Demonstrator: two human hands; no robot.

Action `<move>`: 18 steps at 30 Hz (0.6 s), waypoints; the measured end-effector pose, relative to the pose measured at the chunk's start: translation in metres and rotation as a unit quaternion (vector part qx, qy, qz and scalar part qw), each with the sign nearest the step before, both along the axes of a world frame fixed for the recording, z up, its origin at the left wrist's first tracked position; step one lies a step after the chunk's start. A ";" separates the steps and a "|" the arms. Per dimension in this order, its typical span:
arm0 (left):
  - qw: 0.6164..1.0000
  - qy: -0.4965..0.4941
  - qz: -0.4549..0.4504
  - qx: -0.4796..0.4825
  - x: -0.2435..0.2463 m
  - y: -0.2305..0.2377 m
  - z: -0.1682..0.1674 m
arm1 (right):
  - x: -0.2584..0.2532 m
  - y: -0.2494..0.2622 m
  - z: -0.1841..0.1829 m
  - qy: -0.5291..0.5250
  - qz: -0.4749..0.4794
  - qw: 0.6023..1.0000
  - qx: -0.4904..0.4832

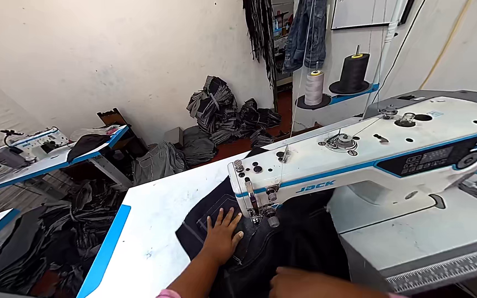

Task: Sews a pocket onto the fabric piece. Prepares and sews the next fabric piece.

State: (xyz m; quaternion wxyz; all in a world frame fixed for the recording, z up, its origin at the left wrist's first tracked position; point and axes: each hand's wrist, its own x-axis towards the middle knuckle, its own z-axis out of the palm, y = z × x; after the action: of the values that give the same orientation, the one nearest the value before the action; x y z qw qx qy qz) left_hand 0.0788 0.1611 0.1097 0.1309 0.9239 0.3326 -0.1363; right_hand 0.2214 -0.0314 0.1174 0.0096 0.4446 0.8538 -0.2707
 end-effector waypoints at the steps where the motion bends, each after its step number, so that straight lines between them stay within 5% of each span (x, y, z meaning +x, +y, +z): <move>1: 0.999 0.011 0.050 0.002 -0.001 -0.024 0.002 | 0.024 -0.003 0.013 -0.074 -0.027 0.996 -0.039; 5: 0.978 0.128 0.162 -0.033 0.021 -0.097 0.026 | 0.108 -0.005 0.053 -0.245 -0.223 0.943 -0.024; 8: 0.987 0.100 0.121 -0.030 0.028 -0.097 0.032 | 0.080 -0.010 0.064 -0.100 -0.240 0.962 0.089; 10: 0.997 0.025 0.062 -0.039 0.014 -0.082 0.016 | 0.031 -0.010 0.050 0.024 -0.260 0.963 0.064; 13: 0.996 -0.076 0.027 -0.028 -0.006 -0.059 -0.017 | -0.008 -0.001 0.011 0.012 -0.352 0.936 -0.006; 16: 0.996 -0.070 0.024 -0.040 -0.010 -0.054 -0.019 | -0.016 -0.003 -0.012 -0.024 -0.373 0.924 0.081; 18: 0.996 -0.078 0.017 -0.041 -0.013 -0.054 -0.021 | -0.016 -0.009 -0.034 -0.022 -0.348 0.911 0.221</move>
State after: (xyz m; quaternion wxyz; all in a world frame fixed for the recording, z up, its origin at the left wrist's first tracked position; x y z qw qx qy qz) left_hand 0.0659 0.1068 0.0887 0.1964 0.9198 0.3313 -0.0753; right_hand 0.2052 -0.0401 0.0836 -0.1652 0.7103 0.6823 -0.0515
